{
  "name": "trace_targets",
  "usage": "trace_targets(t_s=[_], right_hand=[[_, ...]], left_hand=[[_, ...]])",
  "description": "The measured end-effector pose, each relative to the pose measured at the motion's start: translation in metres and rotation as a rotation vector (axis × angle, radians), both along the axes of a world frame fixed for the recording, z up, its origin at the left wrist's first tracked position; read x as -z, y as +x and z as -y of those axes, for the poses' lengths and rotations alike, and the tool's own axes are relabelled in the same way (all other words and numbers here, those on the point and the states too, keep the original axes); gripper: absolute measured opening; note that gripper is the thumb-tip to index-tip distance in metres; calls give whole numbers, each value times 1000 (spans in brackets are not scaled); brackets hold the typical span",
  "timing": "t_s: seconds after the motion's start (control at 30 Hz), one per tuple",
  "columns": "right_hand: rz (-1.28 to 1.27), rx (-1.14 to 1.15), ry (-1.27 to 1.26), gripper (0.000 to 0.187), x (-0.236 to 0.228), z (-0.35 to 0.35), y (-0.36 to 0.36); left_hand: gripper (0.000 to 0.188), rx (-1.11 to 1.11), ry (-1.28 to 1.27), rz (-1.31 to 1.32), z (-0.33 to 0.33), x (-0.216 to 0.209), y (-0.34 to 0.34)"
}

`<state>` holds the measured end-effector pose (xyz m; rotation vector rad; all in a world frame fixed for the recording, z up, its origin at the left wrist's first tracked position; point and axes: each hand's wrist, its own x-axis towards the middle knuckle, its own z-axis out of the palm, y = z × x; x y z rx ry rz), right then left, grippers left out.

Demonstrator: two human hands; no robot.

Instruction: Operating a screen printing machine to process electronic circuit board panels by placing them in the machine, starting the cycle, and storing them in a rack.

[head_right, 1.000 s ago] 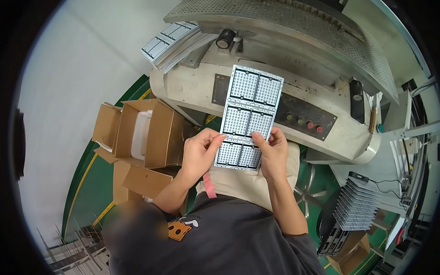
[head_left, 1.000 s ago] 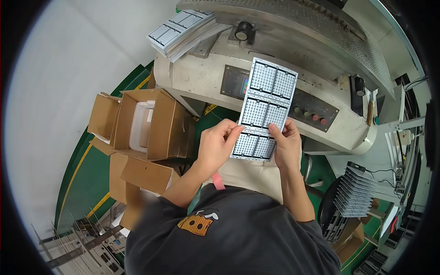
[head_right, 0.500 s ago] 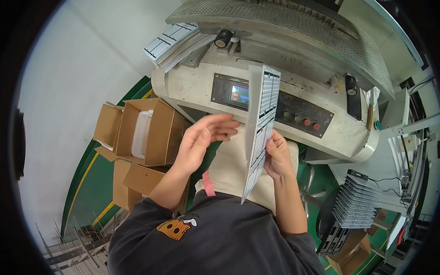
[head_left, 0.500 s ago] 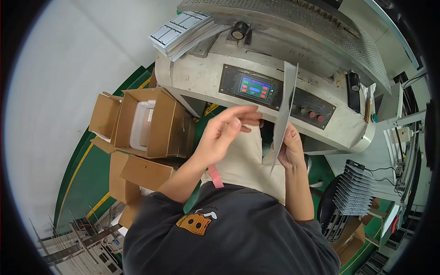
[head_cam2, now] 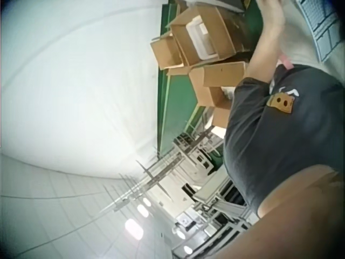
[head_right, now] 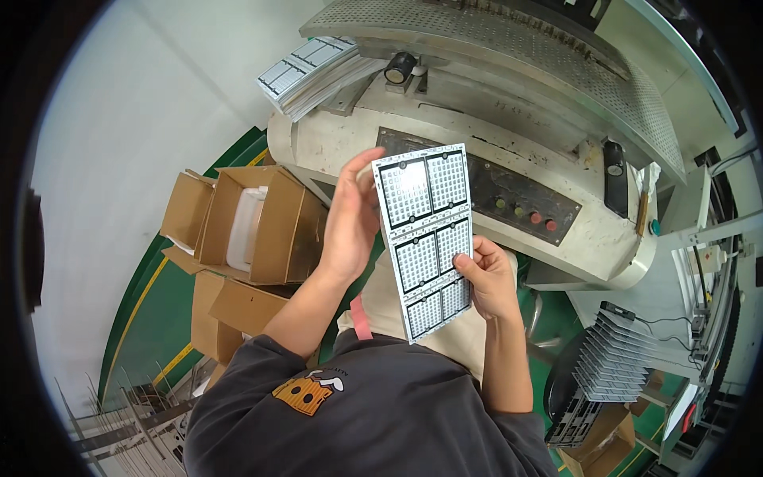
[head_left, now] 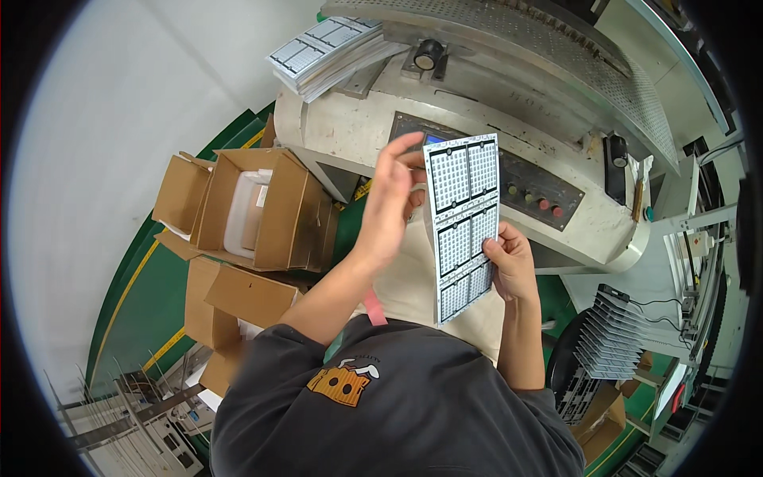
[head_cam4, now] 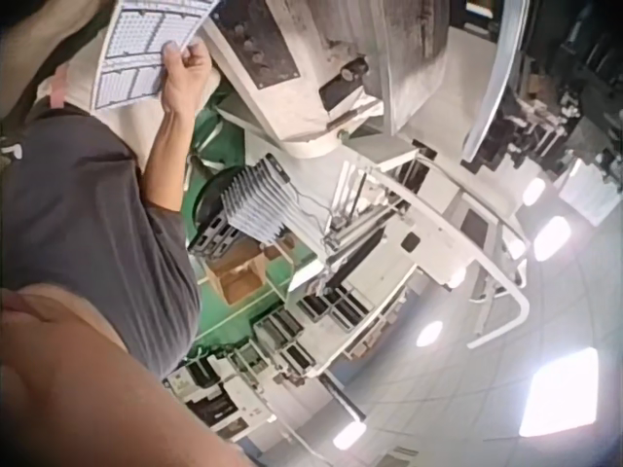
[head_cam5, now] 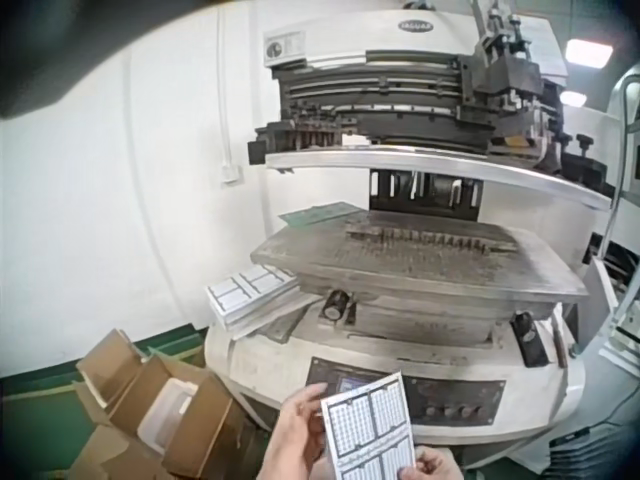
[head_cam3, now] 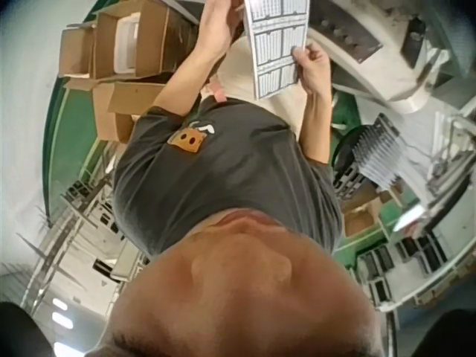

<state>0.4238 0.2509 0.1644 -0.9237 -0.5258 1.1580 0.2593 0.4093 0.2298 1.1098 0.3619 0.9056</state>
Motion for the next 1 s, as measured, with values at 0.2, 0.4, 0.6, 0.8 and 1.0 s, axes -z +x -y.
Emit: trace_targets(t_s=[0.2, 0.4, 0.6, 0.8, 1.0], right_hand=[[225, -76, -145, 20, -13, 11, 14], [239, -48, -272, 18, -20, 10, 20], [201, -42, -284, 18, -13, 9, 20], [65, -59, -169, 29, 26, 4, 12], [-365, -326, -73, 40, 70, 1, -37]], left_hand=[[64, 58, -119, 102, -16, 12, -8], [61, 46, -268, -31, -5, 58, -10], [47, 98, -392, -127, 21, 98, -14], [23, 76, -368, -95, 37, 71, -19], [22, -115, -133, 0, 23, 34, -59]])
